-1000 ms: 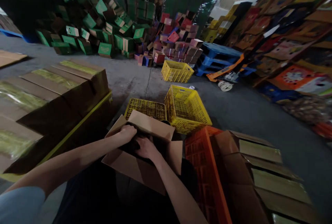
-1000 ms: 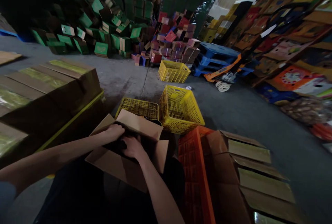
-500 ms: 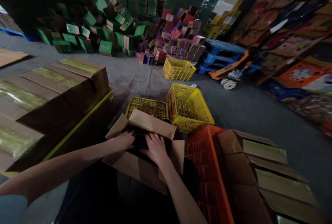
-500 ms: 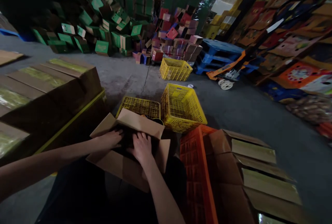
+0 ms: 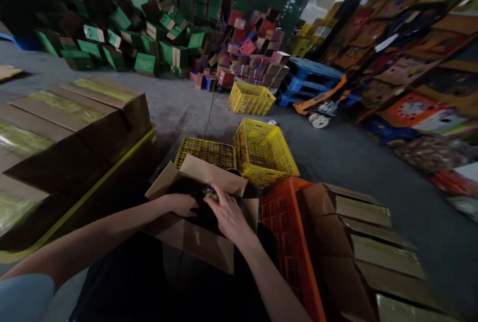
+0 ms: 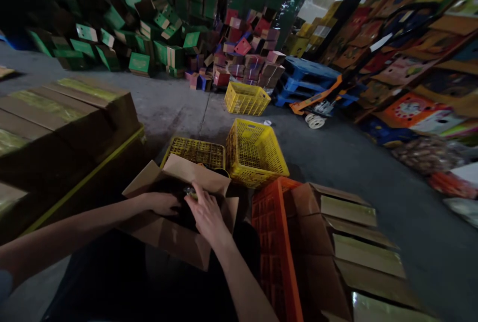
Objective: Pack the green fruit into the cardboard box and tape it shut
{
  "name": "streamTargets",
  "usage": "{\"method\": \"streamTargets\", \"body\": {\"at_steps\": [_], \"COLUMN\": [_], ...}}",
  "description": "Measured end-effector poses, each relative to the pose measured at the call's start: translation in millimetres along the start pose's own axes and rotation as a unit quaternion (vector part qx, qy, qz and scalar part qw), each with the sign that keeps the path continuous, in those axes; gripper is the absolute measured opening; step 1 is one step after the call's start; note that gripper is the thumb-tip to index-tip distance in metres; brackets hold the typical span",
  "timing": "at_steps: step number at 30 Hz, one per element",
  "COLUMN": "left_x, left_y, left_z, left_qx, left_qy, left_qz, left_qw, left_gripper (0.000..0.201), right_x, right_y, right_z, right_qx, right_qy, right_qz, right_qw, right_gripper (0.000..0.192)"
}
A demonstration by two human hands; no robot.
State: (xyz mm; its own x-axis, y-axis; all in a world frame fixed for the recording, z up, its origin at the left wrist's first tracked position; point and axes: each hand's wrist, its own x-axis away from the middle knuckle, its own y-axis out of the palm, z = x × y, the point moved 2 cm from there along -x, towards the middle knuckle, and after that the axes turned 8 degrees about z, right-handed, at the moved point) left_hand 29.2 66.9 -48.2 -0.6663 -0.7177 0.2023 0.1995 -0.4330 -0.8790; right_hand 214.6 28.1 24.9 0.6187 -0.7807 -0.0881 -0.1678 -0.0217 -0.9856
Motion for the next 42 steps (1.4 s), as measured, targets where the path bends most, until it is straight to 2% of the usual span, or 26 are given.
{"method": "streamTargets", "body": {"at_steps": [2,4,8,10,13,15,17,22,25,27,29,31,32,33,34,35,38,40,42], "left_x": [1,2,9,15,24,26,25,20,24,33,47,64,71,77,82,84,80,74,70], "left_y": [-0.6,-2.7,-7.6,-9.3,-6.5,1.1,10.6,22.2,19.6,15.9,12.7,12.8,14.7,17.5,20.5,23.7,31.3,34.3,36.3], "left_z": [-2,-3,-4,-3,2,7,10,8,9,15,24,36,43,49,53,57,60,57,54], "left_qx": [0.005,0.006,0.004,0.018,0.051,0.054,0.04,-0.009,-0.055,-0.083,-0.1,-0.095,-0.089,-0.083,-0.082,-0.087,-0.107,-0.111,-0.109], "left_qy": [0.017,0.019,0.011,-0.01,-0.036,-0.035,-0.044,-0.027,0.004,0.027,0.028,0.014,0.018,0.027,0.028,0.031,0.03,0.035,0.043], "left_qz": [-0.015,-0.018,-0.01,0.033,0.128,0.145,0.137,0.123,0.117,0.149,0.209,0.252,0.253,0.249,0.248,0.249,0.269,0.281,0.286], "left_qw": [1.0,1.0,1.0,0.999,0.99,0.987,0.989,0.992,0.992,0.985,0.973,0.963,0.963,0.965,0.965,0.964,0.957,0.953,0.951], "left_gripper": [0.016,0.018,0.02,0.026,0.046,0.062,0.07,0.06,0.046,0.038,0.034,0.032,0.032,0.033,0.034,0.035,0.039,0.039,0.038], "right_x": [-9,-17,-17,-10,-6,-9,-16,-23,-5,21,61,117,150,185,220,255,348,392,415], "right_y": [8,24,56,61,59,58,60,58,29,-6,-39,-57,-57,-49,-36,-17,49,86,106], "right_z": [0,2,10,11,12,11,10,5,-2,-5,0,13,19,23,24,21,-3,-25,-41], "right_qx": [0.005,0.027,0.035,0.015,0.008,0.016,0.014,-0.029,-0.102,-0.194,-0.254,-0.27,-0.256,-0.227,-0.183,-0.13,-0.024,0.018,0.068], "right_qy": [-0.041,-0.045,0.023,0.038,0.056,0.062,0.054,0.04,0.049,0.065,0.122,0.254,0.326,0.387,0.435,0.465,0.499,0.5,0.488], "right_qz": [-0.006,-0.008,-0.061,-0.038,0.013,0.005,-0.015,-0.05,-0.016,0.07,0.162,0.27,0.307,0.324,0.318,0.296,0.18,0.087,0.023], "right_qw": [0.999,0.999,0.997,0.998,0.998,0.998,0.998,0.998,0.993,0.976,0.946,0.888,0.857,0.833,0.823,0.824,0.847,0.861,0.87], "right_gripper": [0.047,0.036,0.041,0.045,0.046,0.045,0.043,0.037,0.04,0.038,0.037,0.037,0.038,0.039,0.039,0.04,0.037,0.028,0.026]}}
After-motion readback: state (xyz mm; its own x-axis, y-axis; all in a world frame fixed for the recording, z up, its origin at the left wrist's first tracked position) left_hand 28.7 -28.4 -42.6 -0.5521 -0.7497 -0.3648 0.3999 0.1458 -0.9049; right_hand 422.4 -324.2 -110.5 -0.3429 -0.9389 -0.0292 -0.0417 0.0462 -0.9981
